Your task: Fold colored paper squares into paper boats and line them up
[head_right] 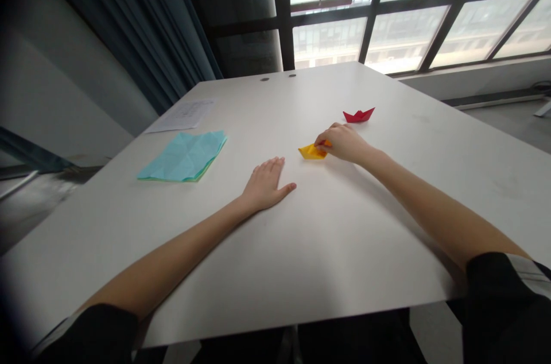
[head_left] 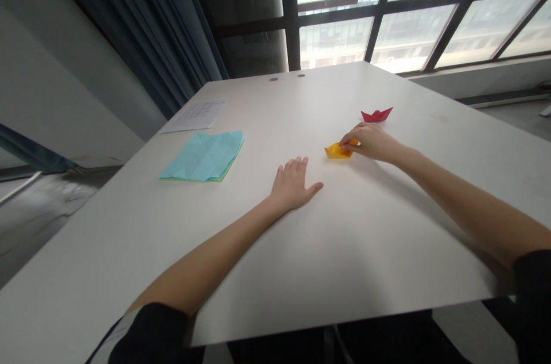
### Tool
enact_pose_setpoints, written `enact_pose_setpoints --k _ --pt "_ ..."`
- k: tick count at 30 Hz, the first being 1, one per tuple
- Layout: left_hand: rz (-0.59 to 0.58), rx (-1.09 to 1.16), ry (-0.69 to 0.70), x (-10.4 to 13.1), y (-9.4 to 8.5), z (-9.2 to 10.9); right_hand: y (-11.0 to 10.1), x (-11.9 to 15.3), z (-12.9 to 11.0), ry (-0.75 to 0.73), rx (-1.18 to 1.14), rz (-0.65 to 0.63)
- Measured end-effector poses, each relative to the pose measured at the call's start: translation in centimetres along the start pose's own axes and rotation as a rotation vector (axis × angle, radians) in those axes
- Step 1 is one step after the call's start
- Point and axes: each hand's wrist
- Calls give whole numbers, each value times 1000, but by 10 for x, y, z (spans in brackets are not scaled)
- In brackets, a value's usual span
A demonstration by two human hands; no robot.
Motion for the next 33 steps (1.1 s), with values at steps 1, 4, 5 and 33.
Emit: enact_pose_setpoints --k 1,4,5,33 --pt "-47 -16 -11 0 1 0 -3 -3 13 35 38 25" --pt "-105 -45 -20 0 2 1 -9 -10 56 182 159 92" --pt "-107 -53 -17 -1 2 1 -11 -11 70 227 185 109" --pt "-162 -175 -20 -4 -1 3 -3 -25 140 615 323 70"
Point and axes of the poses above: each hand's wrist, its own x-axis away from the middle knuckle, its own y-axis out of the palm, z = x × y, and after that the axes turned 14 degrees about y, right-handed
